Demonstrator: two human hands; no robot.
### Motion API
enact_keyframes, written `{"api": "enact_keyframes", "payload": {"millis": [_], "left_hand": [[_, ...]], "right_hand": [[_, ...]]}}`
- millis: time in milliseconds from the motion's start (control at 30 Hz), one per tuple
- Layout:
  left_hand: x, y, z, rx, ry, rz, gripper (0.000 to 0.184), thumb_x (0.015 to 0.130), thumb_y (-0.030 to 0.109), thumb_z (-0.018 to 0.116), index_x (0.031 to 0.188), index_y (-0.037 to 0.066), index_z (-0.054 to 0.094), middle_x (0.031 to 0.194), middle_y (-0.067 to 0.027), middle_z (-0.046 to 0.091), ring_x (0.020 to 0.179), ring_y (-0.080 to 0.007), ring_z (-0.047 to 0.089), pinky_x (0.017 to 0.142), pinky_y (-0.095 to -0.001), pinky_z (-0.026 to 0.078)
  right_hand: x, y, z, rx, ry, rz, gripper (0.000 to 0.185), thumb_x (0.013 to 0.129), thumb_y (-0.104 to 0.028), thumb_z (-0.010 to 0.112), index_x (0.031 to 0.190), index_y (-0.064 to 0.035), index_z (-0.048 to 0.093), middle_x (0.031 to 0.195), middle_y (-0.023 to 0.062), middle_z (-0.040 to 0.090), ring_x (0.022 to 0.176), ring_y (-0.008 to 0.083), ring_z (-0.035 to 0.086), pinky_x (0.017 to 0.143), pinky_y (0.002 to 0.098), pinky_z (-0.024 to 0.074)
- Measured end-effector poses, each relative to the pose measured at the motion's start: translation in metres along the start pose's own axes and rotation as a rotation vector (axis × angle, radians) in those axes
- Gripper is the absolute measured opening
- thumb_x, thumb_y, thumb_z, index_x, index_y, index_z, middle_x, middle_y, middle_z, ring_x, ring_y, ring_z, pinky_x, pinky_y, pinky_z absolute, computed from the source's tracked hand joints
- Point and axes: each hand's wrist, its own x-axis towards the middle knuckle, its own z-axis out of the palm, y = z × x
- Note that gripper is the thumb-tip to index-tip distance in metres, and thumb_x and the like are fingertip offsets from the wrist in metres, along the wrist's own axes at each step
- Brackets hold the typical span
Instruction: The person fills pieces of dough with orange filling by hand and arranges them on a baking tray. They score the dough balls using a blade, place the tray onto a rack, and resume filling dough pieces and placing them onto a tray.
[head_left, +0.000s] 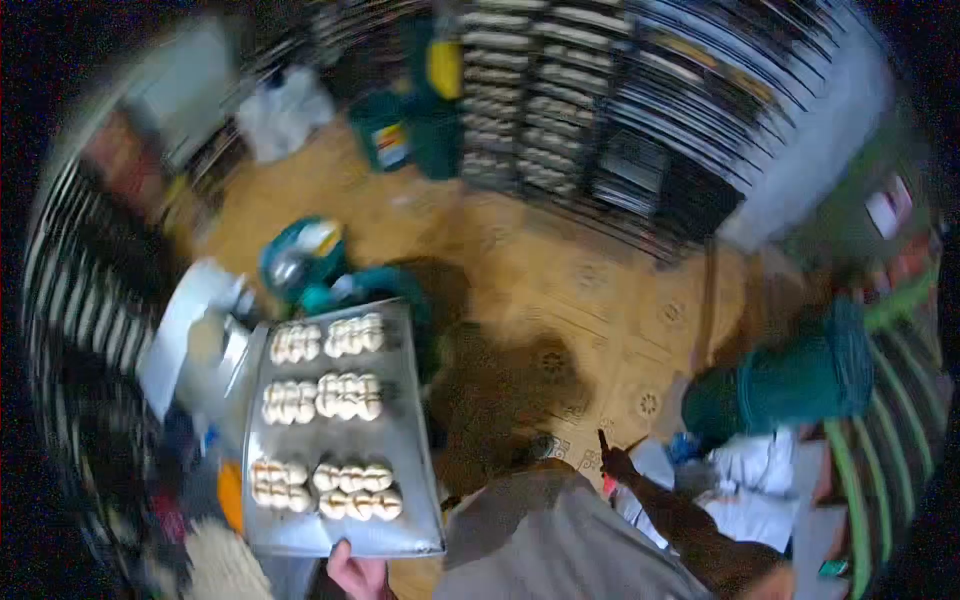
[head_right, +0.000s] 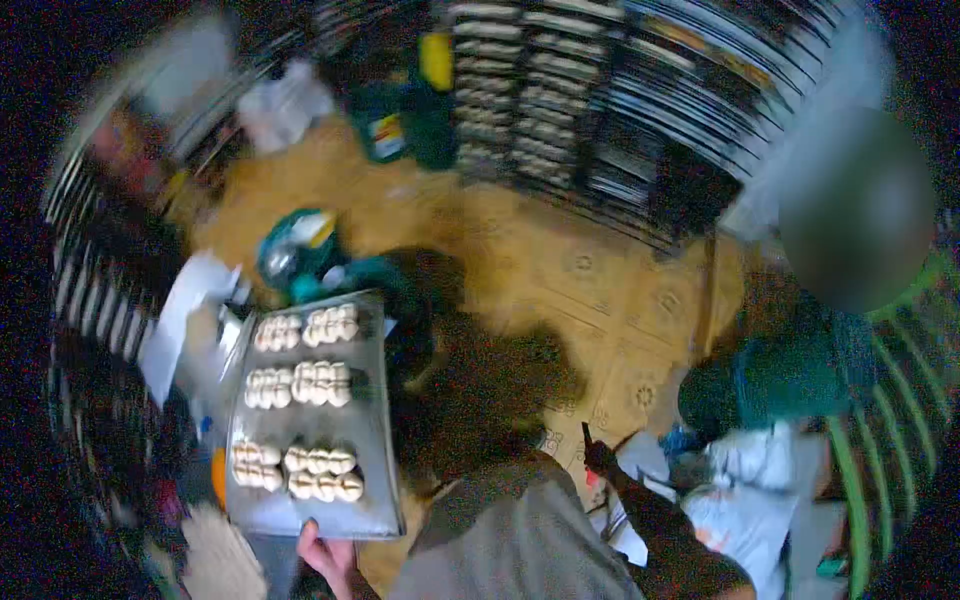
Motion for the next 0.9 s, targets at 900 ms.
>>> {"api": "enact_keyframes", "payload": {"millis": [900], "left_hand": [[0.296,0.214,-0.329,0.176,-0.981,-0.464,0.040,0.086,0.022,0.069,0.121,0.004,0.062,0.116,-0.0121,0.068,0.107,-0.0244,0.065,0.092,-0.0389,0.053]], "right_hand": [[-0.189,0.054,0.870,0.550,1.020,0.099,0.028,0.093,-0.019,0.070,0.116,-0.0147,0.054,0.075,0.0089,0.061,0.066,0.0267,0.064,0.061,0.0434,0.0555]]}}
